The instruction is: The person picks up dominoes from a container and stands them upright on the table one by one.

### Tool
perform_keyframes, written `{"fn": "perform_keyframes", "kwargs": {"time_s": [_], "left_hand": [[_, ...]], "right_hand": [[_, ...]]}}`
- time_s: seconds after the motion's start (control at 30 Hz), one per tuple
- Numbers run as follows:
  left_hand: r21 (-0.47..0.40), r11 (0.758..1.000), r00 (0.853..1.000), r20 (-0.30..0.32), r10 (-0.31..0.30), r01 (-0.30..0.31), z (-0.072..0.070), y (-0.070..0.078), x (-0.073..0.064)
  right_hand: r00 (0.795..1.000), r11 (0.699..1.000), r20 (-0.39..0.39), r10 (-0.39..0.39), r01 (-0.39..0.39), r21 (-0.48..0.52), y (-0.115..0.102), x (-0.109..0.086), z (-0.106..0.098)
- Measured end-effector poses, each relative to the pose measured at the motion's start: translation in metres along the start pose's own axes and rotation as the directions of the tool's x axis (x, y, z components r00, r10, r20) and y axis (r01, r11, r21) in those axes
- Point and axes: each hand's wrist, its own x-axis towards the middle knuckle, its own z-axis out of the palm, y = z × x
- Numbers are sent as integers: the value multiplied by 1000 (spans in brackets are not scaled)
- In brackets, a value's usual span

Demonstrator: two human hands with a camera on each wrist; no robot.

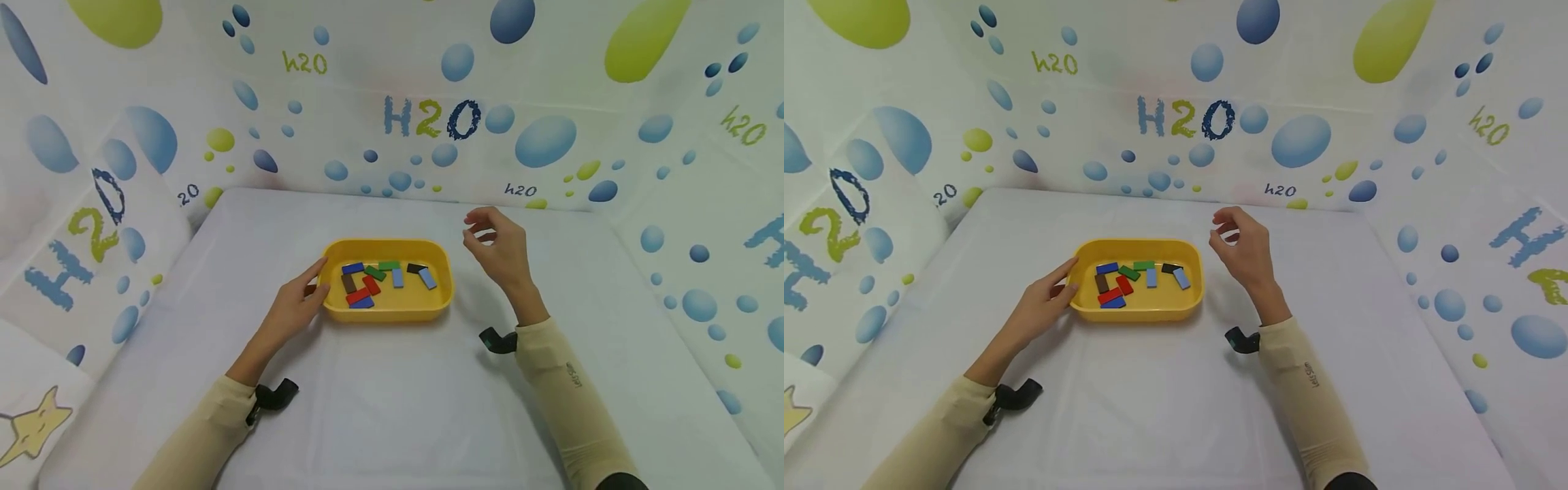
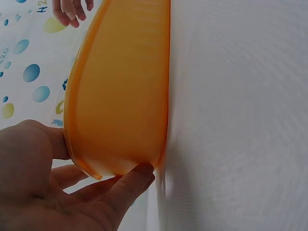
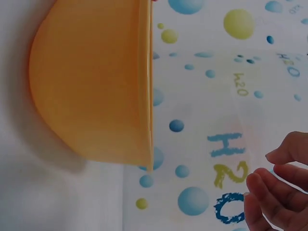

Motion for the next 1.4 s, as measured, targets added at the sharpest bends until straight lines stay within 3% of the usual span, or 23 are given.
{"fn": "perform_keyframes", "kwargs": {"time_s": [0.3,0.8,1.07,1.4], "left_hand": [[3,1000,1000,1,13,-13,0,4,2],[-2,1000,1000,5,-15,15,2,-2,1],[-10,1000,1000,-11,-15,15,4,-1,-1],[-12,1000,1000,-16,20,-20,2,1,-1]], "right_hand": [[997,998,73,-9,4,62,-16,5,19],[972,999,233,38,-40,6,-28,3,52],[917,993,380,119,-112,-41,-26,-4,78],[824,954,513,242,-106,-280,-25,-11,106]]}}
